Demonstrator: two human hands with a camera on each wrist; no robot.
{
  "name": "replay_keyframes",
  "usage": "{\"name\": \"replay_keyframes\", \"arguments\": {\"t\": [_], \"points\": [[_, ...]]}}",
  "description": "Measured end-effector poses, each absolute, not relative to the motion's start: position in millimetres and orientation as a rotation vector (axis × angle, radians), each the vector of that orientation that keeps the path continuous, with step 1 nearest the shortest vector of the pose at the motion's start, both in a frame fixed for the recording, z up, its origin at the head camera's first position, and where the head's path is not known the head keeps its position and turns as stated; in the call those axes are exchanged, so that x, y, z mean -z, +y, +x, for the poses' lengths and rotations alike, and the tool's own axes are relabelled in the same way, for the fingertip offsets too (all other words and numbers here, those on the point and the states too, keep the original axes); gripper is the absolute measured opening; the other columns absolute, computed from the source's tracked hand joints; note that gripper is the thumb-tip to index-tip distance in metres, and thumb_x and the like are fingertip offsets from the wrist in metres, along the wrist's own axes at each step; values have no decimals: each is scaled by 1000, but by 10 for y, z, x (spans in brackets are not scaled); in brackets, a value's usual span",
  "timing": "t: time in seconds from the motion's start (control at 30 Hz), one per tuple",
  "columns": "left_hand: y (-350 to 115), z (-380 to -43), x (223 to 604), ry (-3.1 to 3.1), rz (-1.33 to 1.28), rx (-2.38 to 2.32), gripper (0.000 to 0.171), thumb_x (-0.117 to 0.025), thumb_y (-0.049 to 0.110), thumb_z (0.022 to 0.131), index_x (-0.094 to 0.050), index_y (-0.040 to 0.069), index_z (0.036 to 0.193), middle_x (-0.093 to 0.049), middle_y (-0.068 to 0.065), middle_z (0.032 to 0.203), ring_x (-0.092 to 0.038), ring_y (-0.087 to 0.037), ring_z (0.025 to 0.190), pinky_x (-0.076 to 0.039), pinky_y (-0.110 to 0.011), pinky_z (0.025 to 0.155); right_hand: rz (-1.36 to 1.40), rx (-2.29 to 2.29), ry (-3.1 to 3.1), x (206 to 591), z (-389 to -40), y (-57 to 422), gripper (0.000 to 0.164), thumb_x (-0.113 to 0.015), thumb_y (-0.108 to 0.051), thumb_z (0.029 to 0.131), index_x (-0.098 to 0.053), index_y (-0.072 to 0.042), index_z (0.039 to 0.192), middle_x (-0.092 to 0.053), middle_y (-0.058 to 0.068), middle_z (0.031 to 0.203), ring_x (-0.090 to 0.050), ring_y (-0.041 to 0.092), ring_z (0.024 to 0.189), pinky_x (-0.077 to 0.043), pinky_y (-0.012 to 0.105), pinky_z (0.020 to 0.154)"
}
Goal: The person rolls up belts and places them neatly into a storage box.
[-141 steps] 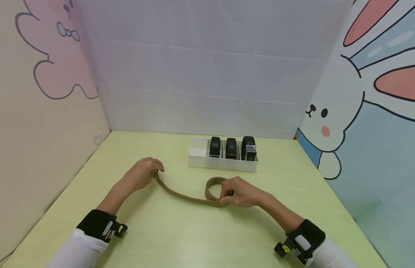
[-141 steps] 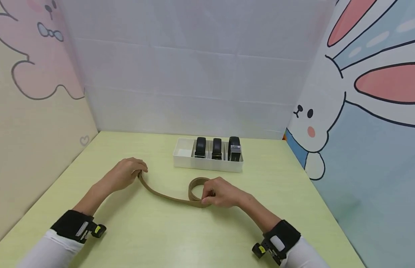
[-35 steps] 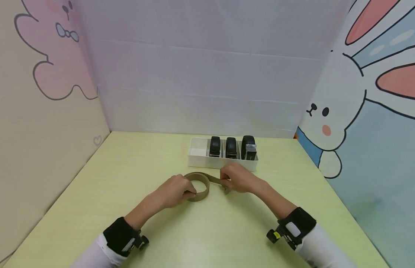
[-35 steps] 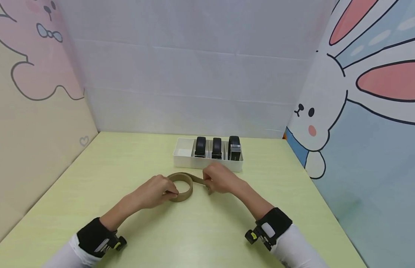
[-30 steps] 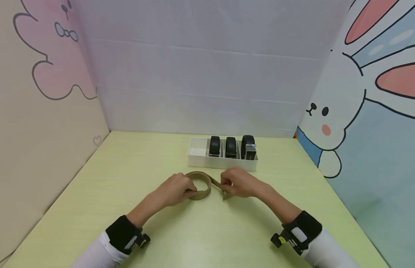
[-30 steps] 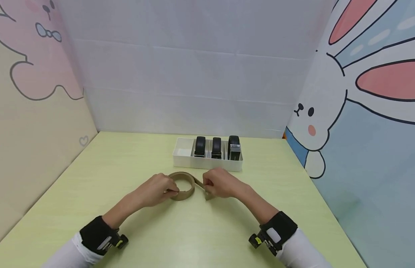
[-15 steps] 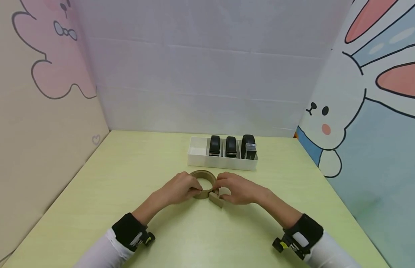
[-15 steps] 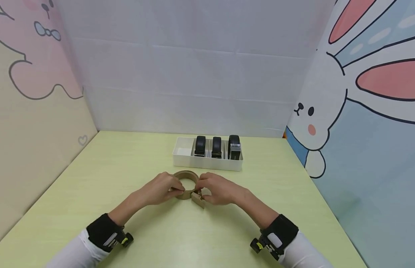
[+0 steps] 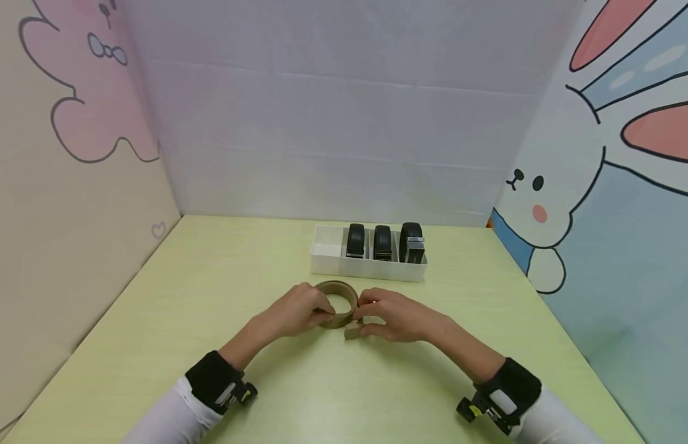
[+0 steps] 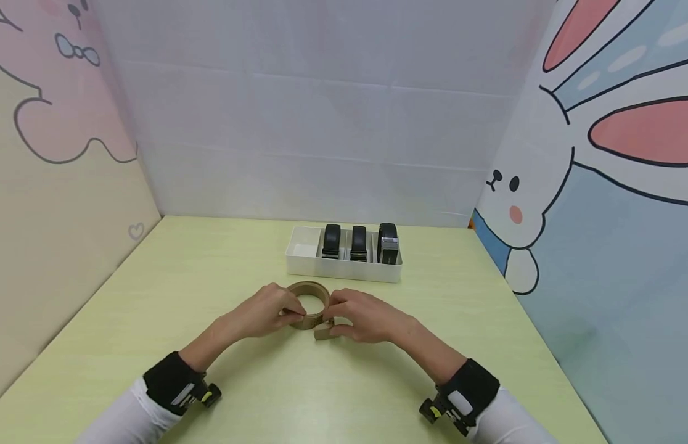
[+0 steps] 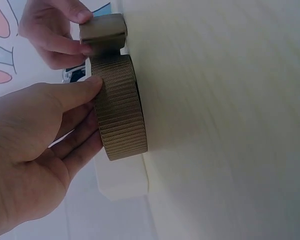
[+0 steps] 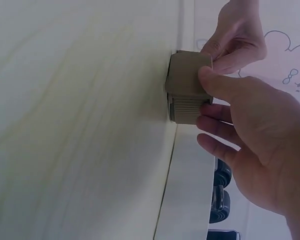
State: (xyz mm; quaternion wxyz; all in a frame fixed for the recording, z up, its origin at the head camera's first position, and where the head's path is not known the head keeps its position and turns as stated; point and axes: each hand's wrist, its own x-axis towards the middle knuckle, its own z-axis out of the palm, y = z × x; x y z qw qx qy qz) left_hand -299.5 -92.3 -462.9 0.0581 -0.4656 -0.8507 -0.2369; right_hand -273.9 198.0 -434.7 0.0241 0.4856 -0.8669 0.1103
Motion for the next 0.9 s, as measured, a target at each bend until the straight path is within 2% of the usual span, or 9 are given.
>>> {"name": "replay_keyframes", "arguments": {"t": [0.1,0.4,0.67,0.77,0.9], "points": [[-919,-3000,4635,-2575,-1420,725,9,-85,1,98,-91,8,98,-88,-1,94,-82,-8,85,-60,-17,76,1525,-301,-2564,4412,-2754,1960,18,-88,-22,101,-85,-15,117,-72,2,112,-66,14,98,-59,30,89],[-884,-3016,4637,-2549,-1447,732,13,-83,-1,98,-91,9,94,-87,1,89,-67,5,74,-55,-15,70,1489,-160,-2353,4499,-2759,1837,20,-91,-12,95,-79,-10,111,-76,2,107,-73,14,97,-62,25,87],[-883,-3006,4660,-2570,-1407,773,15,-83,-2,98,-91,11,96,-87,1,90,-65,5,73,-54,-14,70,1435,-238,-2386,4538,-2762,1699,16,-88,-11,97,-74,-9,103,-72,2,98,-69,14,89,-59,23,81],[-868,-2980,4650,-2597,-1409,819,16,-81,-2,100,-91,10,99,-87,0,91,-56,6,69,-50,-14,67,1401,-292,-2441,4535,-2736,1666,16,-88,-10,98,-73,-8,103,-73,3,98,-68,15,88,-58,24,79],[-857,-2953,4634,-2640,-1425,863,23,-74,-7,100,-90,9,98,-78,5,80,-43,5,63,-38,-14,62,1349,-316,-2499,4522,-2706,1618,15,-87,-11,99,-73,-7,101,-73,3,97,-69,16,87,-58,25,78]]}}
